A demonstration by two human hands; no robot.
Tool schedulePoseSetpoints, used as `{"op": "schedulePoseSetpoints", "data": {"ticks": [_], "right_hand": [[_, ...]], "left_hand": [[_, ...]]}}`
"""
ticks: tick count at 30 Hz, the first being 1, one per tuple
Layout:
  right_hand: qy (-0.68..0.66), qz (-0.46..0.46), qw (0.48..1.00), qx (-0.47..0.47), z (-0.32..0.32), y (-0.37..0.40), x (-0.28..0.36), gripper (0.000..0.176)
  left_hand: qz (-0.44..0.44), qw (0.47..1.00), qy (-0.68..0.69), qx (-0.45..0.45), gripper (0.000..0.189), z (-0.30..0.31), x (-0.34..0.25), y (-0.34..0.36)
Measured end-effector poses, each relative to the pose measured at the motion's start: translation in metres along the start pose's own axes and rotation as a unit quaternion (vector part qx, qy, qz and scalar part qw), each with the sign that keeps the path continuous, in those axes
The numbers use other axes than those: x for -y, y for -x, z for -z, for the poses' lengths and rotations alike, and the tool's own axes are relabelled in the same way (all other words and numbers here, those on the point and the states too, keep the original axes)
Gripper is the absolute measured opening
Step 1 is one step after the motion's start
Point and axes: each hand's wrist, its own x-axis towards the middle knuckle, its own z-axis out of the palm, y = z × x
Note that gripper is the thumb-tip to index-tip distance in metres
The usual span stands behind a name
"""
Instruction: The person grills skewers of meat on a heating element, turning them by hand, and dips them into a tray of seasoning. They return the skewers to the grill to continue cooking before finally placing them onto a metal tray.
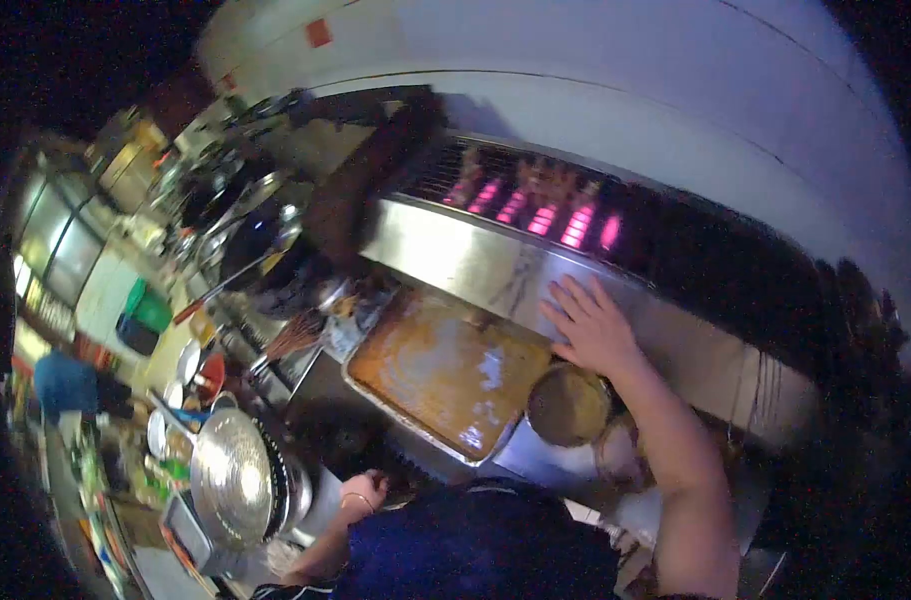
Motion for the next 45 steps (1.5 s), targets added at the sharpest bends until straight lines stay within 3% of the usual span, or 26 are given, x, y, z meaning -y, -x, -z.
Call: {"op": "schedulePoseSetpoints", "data": {"ticks": [2,5,6,7,8,9,10,12,15,17,19,20,22,24,29,30,33,36,39,40,41,43,45], "right_hand": [[-0.002,0.011,1.0,-0.014,-0.005,0.002,-0.005,0.071],[-0.005,0.013,1.0,-0.028,-0.007,0.003,-0.006,0.071],[0.003,0.009,0.999,-0.033,-0.008,0.004,-0.005,0.071],[0.013,0.009,0.999,-0.036,-0.008,0.004,-0.005,0.071],[0.023,0.015,0.999,-0.039,-0.009,0.004,-0.006,0.072],[0.018,0.012,0.999,-0.037,-0.009,0.004,-0.006,0.071],[0.014,0.013,0.999,-0.034,-0.009,0.004,-0.007,0.071],[0.017,0.016,0.999,-0.038,-0.011,0.004,-0.006,0.07],[0.033,0.017,0.999,-0.037,-0.013,0.003,-0.007,0.068],[0.023,0.008,1.0,-0.008,-0.013,0.002,-0.006,0.067],[0.072,-0.007,0.988,0.138,0.007,-0.005,0.001,0.067],[0.097,-0.018,0.974,0.206,0.014,-0.007,0.002,0.066],[0.072,0.004,0.995,0.067,0.001,-0.001,-0.002,0.066],[0.045,0.009,0.999,-0.007,-0.011,0.001,-0.007,0.066],[0.01,0.01,1.0,-0.022,0.0,0.002,-0.005,0.066],[0.011,0.007,1.0,-0.021,0.002,0.001,-0.004,0.067],[0.019,0.008,1.0,-0.014,0.005,-0.003,-0.002,0.067],[0.023,0.018,0.999,-0.012,0.005,-0.004,-0.002,0.064],[0.013,0.045,0.998,-0.029,0.0,-0.001,-0.002,0.061],[0.018,0.059,0.997,-0.036,0.0,0.001,-0.002,0.06],[0.023,0.072,0.996,-0.042,-0.001,0.002,-0.002,0.059],[0.023,0.076,0.996,-0.052,-0.003,0.003,-0.002,0.057],[0.025,0.074,0.996,-0.052,-0.006,0.004,-0.002,0.055]], "left_hand": [[0.0,0.999,-0.044,-0.002,0.034,0.0,-0.002,-0.002],[-0.103,0.945,0.304,-0.053,0.027,-0.005,0.007,-0.023],[-0.163,0.921,0.318,-0.155,0.022,0.005,-0.011,-0.026],[-0.206,0.911,0.299,-0.194,0.022,0.045,-0.046,-0.016],[-0.291,0.863,0.317,-0.263,0.02,0.077,-0.08,-0.017],[-0.289,0.871,0.292,-0.269,0.023,0.105,-0.107,-0.021],[-0.256,0.864,0.359,-0.244,0.028,0.147,-0.154,0.0],[-0.407,0.768,0.402,-0.289,0.044,0.183,-0.208,-0.016],[-0.507,0.72,0.312,-0.356,0.07,0.24,-0.298,-0.014],[-0.44,0.819,0.211,-0.301,0.087,0.264,-0.343,-0.017],[-0.388,0.844,0.109,-0.353,0.096,0.259,-0.37,-0.033],[-0.356,0.877,0.076,-0.314,0.095,0.258,-0.373,-0.035],[-0.292,0.928,0.0,-0.232,0.095,0.264,-0.378,-0.036],[-0.289,0.931,-0.02,-0.221,0.093,0.259,-0.375,-0.051],[-0.256,0.95,-0.078,-0.16,0.067,0.277,-0.357,-0.066],[-0.265,0.94,-0.087,-0.197,0.054,0.273,-0.353,-0.077],[-0.274,0.941,-0.082,-0.183,0.041,0.283,-0.347,-0.08],[-0.296,0.938,0.036,-0.177,0.035,0.272,-0.343,-0.097],[-0.469,0.817,0.281,-0.184,0.035,0.236,-0.335,-0.132],[-0.428,0.785,0.447,0.033,0.035,0.25,-0.334,-0.096],[-0.396,0.739,0.527,0.14,0.034,0.253,-0.332,-0.084],[-0.306,0.6,0.653,0.347,0.033,0.251,-0.33,-0.073],[-0.316,0.434,0.706,0.462,0.032,0.235,-0.333,-0.089]]}}
